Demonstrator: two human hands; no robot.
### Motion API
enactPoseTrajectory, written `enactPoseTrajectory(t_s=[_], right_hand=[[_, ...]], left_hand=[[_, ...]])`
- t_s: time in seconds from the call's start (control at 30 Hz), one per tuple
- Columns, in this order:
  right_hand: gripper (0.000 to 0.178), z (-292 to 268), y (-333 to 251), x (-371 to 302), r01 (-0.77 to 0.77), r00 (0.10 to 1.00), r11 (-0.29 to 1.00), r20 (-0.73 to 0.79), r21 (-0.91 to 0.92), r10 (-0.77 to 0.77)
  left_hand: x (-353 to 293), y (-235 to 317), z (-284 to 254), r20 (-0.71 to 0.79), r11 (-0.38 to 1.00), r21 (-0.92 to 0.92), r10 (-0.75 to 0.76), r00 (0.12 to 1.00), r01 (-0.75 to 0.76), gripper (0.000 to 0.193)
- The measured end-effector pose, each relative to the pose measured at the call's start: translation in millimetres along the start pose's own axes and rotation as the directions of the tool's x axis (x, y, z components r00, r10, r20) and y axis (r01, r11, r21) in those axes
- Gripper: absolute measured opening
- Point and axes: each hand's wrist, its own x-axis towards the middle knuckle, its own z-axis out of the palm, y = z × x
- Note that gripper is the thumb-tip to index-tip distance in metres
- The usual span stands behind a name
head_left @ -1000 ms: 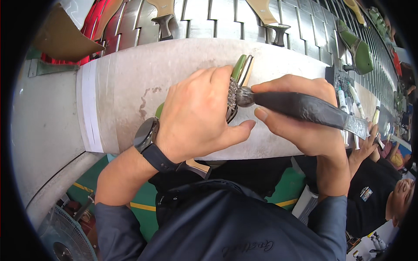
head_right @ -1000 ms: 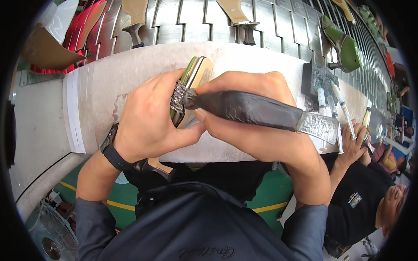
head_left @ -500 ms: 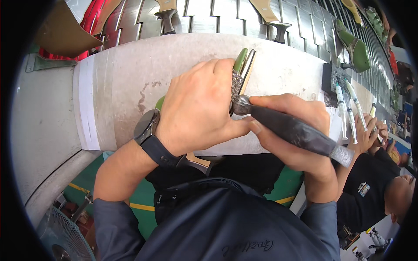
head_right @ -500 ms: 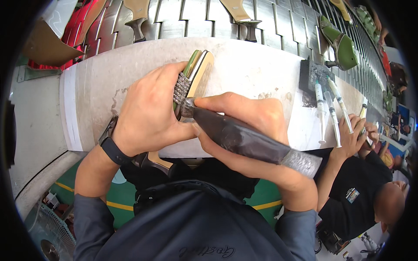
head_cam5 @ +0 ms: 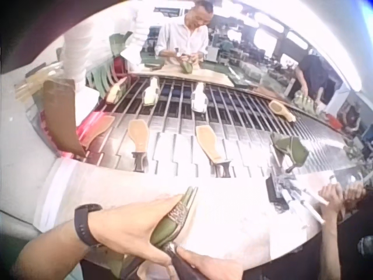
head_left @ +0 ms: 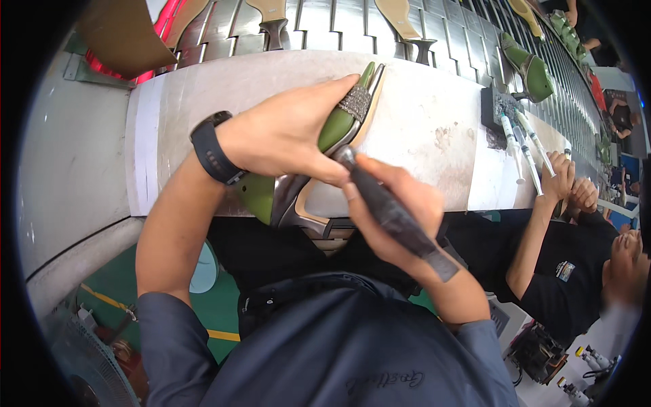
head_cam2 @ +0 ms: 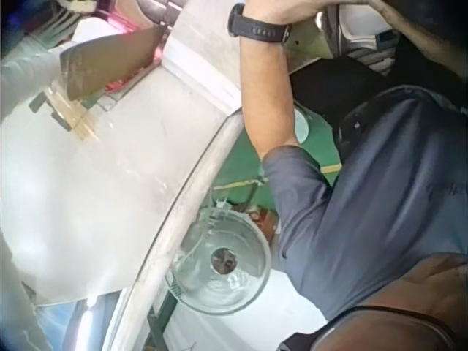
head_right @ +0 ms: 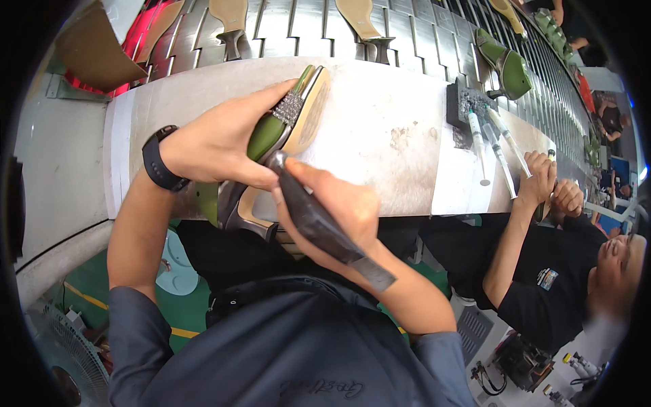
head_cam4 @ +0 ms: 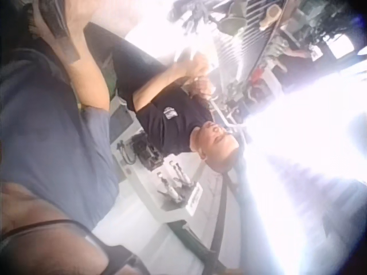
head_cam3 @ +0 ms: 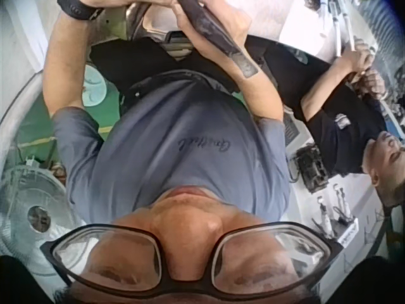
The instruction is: The person assembles high-heeled shoes by pressing shoe soles onto shoe uppers on lasts by hand and hammering along the edges with a hammer.
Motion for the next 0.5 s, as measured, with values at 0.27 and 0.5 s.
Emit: enactPoseTrajectory(t_s=[0.27, 0.5], right_hand=[[0.037, -16.0, -10.9, 2.0, -0.128, 0.991, 0.991, 0.032, -0.036, 0.129], [0.038, 2.0, -12.7, 0.1, 0.039, 0.99, 0.989, 0.137, -0.144, -0.019]], left_hand=[[-60.0, -9.0, 33.5, -0.335, 0.997, 0.03, -0.055, 0.94, 0.069, 0.054], [-61.2, -10.9, 34.6, -0.395, 0.994, 0.021, -0.093, 0.914, 0.11, 0.053]])
